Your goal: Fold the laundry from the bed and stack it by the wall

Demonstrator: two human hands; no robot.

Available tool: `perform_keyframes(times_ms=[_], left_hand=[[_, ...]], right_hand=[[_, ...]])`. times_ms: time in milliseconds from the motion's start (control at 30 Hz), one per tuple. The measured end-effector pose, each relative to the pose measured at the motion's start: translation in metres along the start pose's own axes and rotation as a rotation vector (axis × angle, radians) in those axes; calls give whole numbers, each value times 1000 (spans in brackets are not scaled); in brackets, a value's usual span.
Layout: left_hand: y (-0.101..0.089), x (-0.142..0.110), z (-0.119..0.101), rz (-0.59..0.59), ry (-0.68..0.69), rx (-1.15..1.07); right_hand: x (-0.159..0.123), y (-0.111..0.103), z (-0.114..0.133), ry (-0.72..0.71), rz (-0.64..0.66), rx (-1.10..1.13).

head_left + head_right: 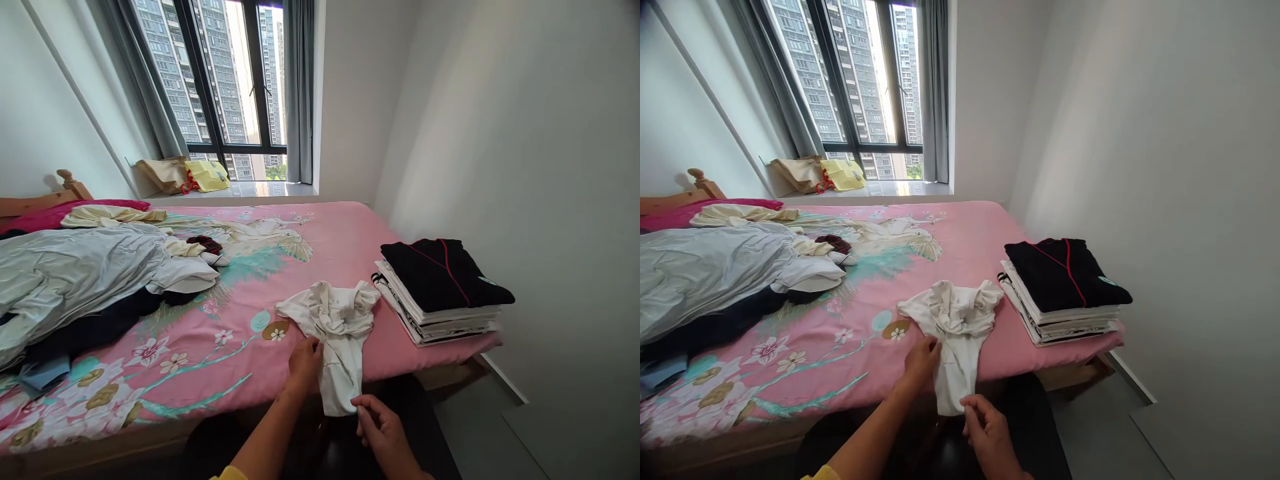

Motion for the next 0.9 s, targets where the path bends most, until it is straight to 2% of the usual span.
perform_keyframes(times_ms=[67, 133, 267, 333, 400, 467, 533, 600, 633, 700, 767, 833, 900], left_hand=[[1, -4, 5, -6, -28, -123], [-7, -17, 13, -12, -60, -260], [-30, -63, 28, -24, -162, -536], [-31, -87, 28, 37, -250, -727], [-20, -107, 21, 140, -294, -827], [-3, -120, 11, 249, -242, -769], [13, -128, 4, 321, -141, -645], [21, -128, 5, 313, -39, -511], [21, -126, 8, 264, 0, -442], [12, -117, 19, 103, 66, -283], [-5, -105, 32, -43, 163, -93], [-24, -92, 40, -63, 281, 96], [-41, -80, 44, 28, 357, 238]], right_hand=[[0, -4, 10, 0, -61, 49], [-2, -2, 16, -12, -78, 66], [-7, 13, 22, -118, -31, -36], [-7, 24, 24, -222, 5, -112], [-6, 33, 25, -317, 28, -161], [-2, 38, 23, -344, 25, -168], [6, 38, 18, -293, -5, -143], [13, 33, 13, -236, -37, -117], [16, 30, 10, -224, -47, -114], [18, 26, 5, -215, -56, -121], [16, 24, 0, -204, -48, -126], [11, 24, -7, -185, -34, -114], [4, 25, -16, -163, -16, -107]])
Point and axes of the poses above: each hand's wrist, its own x-axis towards the middle knuckle, its own y-axis out of the palm, z = x × y, the point moved 1 cm from there along x, towards the middle knuckle, and after that the axes turned 4 degrees about -y, right-handed, at the moved point
